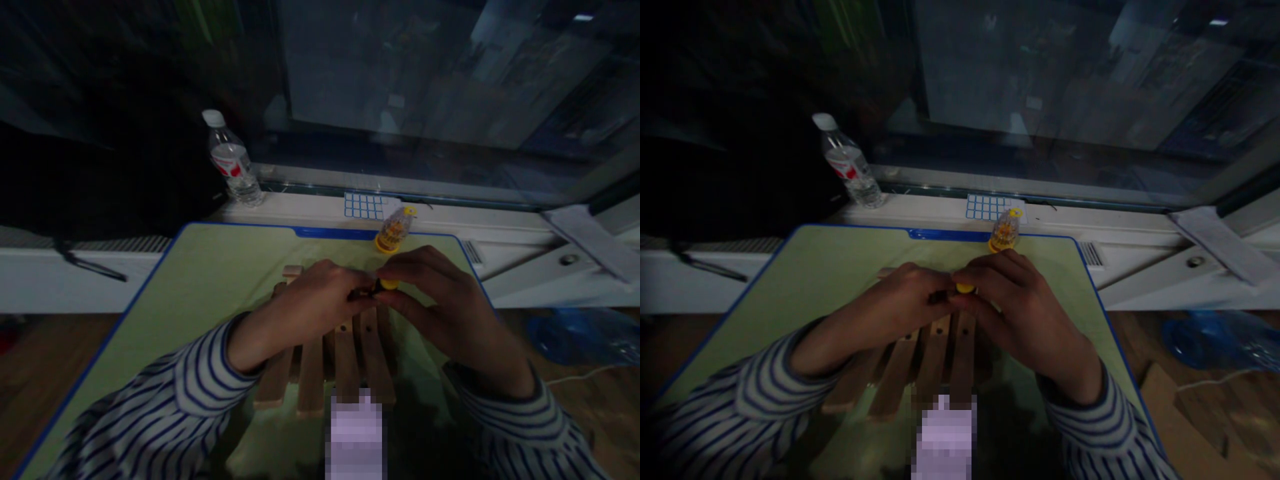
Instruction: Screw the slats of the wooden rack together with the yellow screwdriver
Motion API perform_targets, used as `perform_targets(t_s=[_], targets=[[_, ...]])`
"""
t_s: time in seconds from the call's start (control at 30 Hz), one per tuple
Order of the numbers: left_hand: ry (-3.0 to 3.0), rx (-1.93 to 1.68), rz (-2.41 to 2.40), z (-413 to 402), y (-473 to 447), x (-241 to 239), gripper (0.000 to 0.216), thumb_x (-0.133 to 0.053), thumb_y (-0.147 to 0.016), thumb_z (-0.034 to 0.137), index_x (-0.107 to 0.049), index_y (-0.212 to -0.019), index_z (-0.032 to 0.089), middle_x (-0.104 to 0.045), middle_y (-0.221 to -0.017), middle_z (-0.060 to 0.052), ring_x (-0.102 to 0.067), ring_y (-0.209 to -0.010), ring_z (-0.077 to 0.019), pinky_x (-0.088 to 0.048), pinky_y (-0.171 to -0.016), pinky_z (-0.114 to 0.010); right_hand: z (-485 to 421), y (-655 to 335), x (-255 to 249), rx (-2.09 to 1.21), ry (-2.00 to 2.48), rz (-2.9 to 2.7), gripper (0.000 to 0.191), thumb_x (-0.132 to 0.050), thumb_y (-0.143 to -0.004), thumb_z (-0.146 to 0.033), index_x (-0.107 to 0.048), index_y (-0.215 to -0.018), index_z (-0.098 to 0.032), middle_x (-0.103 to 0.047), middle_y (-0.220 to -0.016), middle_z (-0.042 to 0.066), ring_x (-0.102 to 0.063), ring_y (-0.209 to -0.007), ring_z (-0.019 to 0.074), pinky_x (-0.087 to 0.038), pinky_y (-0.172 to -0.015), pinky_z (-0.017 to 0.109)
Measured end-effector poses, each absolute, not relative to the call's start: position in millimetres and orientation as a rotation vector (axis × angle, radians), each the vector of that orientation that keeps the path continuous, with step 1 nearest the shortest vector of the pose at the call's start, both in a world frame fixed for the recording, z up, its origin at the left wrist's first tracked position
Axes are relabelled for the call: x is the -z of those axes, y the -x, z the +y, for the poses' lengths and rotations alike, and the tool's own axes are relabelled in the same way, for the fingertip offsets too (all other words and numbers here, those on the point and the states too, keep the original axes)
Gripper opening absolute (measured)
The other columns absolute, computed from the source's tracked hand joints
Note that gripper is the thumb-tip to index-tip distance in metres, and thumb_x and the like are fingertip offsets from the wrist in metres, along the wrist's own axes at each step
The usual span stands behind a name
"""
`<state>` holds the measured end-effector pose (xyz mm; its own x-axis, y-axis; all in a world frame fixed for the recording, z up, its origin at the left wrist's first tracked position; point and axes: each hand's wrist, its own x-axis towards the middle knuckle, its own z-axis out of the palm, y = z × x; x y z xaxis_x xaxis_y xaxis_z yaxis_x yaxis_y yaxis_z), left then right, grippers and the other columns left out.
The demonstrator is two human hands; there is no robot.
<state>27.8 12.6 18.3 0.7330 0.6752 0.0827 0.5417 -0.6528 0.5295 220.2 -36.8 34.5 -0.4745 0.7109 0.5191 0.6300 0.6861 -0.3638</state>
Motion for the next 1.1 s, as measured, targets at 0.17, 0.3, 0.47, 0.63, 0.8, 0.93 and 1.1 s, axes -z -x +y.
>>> perform_targets(t_s=[0.17, 0.3, 0.47, 0.63, 0.8, 0.93, 1.1], targets=[[-2.452, -0.406, 0.929, 11.3, -28.2, -20.9, 0.016, -0.058, -0.088, 0.030, -0.071, -0.086, 0.020, -0.073, -0.077, -0.001, -0.066, -0.068, -0.0139, -0.039, -0.056, -0.023, -36.0, -220.2, -33.4, -0.152, 1.026, -2.233, 0.019, -0.063, -0.086, -0.022, -0.060, -0.105, -0.019, -0.067, -0.098, 0.006, -0.060, -0.094, 0.0172, -0.052, -0.081, 0.034], [-2.486, -0.442, 0.980, 9.9, -29.7, -20.2, 0.017, -0.059, -0.088, 0.031, -0.071, -0.085, 0.020, -0.072, -0.073, -0.001, -0.066, -0.066, -0.0142, -0.039, -0.056, -0.024, -35.0, -220.5, -33.0, -0.141, 1.034, -2.216, 0.018, -0.062, -0.087, -0.022, -0.060, -0.104, -0.020, -0.068, -0.097, 0.006, -0.062, -0.094, 0.0188, -0.052, -0.080, 0.037], [-2.483, -0.468, 0.936, 10.1, -30.2, -13.3, 0.018, -0.057, -0.090, 0.030, -0.071, -0.084, 0.019, -0.072, -0.074, -0.002, -0.066, -0.067, -0.0160, -0.038, -0.057, -0.025, -38.0, -223.3, -36.5, -0.123, 1.038, -2.243, 0.031, -0.061, -0.086, -0.020, -0.056, -0.116, -0.019, -0.067, -0.108, 0.009, -0.061, -0.103, 0.0207, -0.052, -0.086, 0.039], [-2.452, -0.494, 0.904, 11.2, -29.5, -10.3, 0.016, -0.061, -0.088, 0.030, -0.071, -0.090, 0.018, -0.073, -0.080, -0.003, -0.066, -0.070, -0.0150, -0.040, -0.060, -0.025, -41.3, -224.9, -40.4, -0.186, 1.015, -2.318, 0.036, -0.055, -0.088, -0.013, -0.055, -0.124, -0.021, -0.067, -0.115, 0.007, -0.060, -0.108, 0.0191, -0.050, -0.091, 0.039], [-2.514, -0.485, 0.874, 12.7, -27.7, -8.7, 0.019, -0.058, -0.090, 0.031, -0.072, -0.092, 0.019, -0.072, -0.080, -0.003, -0.066, -0.069, -0.0147, -0.040, -0.060, -0.025, -39.8, -224.8, -37.9, -0.173, 1.006, -2.311, 0.034, -0.055, -0.090, -0.015, -0.055, -0.123, -0.024, -0.068, -0.111, 0.006, -0.062, -0.103, 0.0188, -0.052, -0.086, 0.040], [-2.529, -0.487, 0.854, 13.2, -25.8, -7.9, 0.019, -0.056, -0.091, 0.031, -0.072, -0.090, 0.020, -0.072, -0.077, -0.003, -0.066, -0.070, -0.0149, -0.040, -0.059, -0.025, -39.6, -224.5, -36.5, -0.176, 1.026, -2.304, 0.029, -0.057, -0.090, -0.019, -0.058, -0.118, -0.023, -0.069, -0.107, 0.005, -0.062, -0.100, 0.0187, -0.052, -0.085, 0.040], [-2.537, -0.459, 0.821, 14.1, -25.1, -6.0, 0.021, -0.053, -0.093, 0.031, -0.071, -0.094, 0.020, -0.071, -0.079, -0.003, -0.066, -0.072, -0.0153, -0.040, -0.060, -0.026, -39.4, -224.8, -35.6, -0.163, 1.023, -2.298, 0.027, -0.059, -0.089, -0.022, -0.059, -0.116, -0.023, -0.069, -0.105, 0.005, -0.062, -0.100, 0.0189, -0.052, -0.084, 0.039]])
